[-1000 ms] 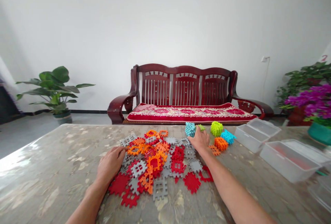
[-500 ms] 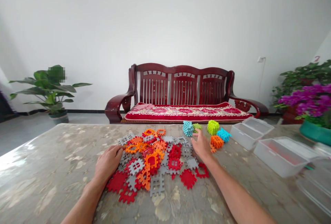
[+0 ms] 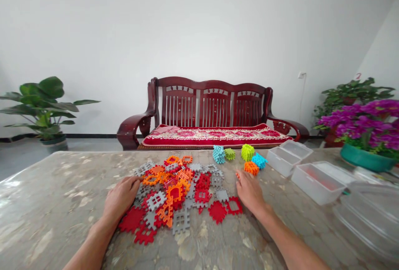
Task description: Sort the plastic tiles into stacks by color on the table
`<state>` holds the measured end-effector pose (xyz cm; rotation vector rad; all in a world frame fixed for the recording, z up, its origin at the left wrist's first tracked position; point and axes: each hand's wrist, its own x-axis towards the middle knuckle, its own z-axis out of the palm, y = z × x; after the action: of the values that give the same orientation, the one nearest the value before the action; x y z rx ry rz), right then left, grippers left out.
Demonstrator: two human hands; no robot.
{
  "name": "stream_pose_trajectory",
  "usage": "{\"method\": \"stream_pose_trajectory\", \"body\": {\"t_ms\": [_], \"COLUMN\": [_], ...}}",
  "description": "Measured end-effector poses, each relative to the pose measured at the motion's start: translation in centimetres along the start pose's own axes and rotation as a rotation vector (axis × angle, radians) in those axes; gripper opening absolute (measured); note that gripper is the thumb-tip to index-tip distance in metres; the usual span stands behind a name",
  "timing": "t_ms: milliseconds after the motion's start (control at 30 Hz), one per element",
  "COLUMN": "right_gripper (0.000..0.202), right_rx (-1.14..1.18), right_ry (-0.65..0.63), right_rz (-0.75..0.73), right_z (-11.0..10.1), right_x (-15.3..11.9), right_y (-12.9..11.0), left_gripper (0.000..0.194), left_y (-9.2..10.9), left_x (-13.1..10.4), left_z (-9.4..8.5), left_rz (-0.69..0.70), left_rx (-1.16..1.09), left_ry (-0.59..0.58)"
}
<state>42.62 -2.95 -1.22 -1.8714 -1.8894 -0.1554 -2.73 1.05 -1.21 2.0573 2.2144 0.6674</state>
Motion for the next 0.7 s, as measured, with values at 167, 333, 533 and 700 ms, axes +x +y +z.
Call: {"method": "stream_pose_trajectory", "body": {"t_ms": [167,333,533,700], "right_gripper": [0.042,0.043,0.044,0.035], "right_rx": [-0.079,-0.028,0.062,0.242], "right_ry": [-0.071,-0.063,-0.039,0.058], "right_rz": [0.006,-0.031,-0.017,-0.145], "right_z": [0.6,1.8,2.1,1.2], "right_x": [-0.6,1.1,2.2,1.9], "right_y": [-0.3,-1.0,-1.1,-4.4], "left_gripper": [0.048,0.047,0.047,0.045], "left_y": [0.0,-0.1,0.5,0.9], "left_x": [0.0,0.0,-0.2,-0.2], "left_z": [-0.1,0.0,-0.3,-0.3], "left_rz": [-0.009,-0.011,-0.002,0.053], "left_rx": [0.003,0.005,0.016,0.017], "left_ry": [-0.028,-0.016,-0.02,-0.024]}}
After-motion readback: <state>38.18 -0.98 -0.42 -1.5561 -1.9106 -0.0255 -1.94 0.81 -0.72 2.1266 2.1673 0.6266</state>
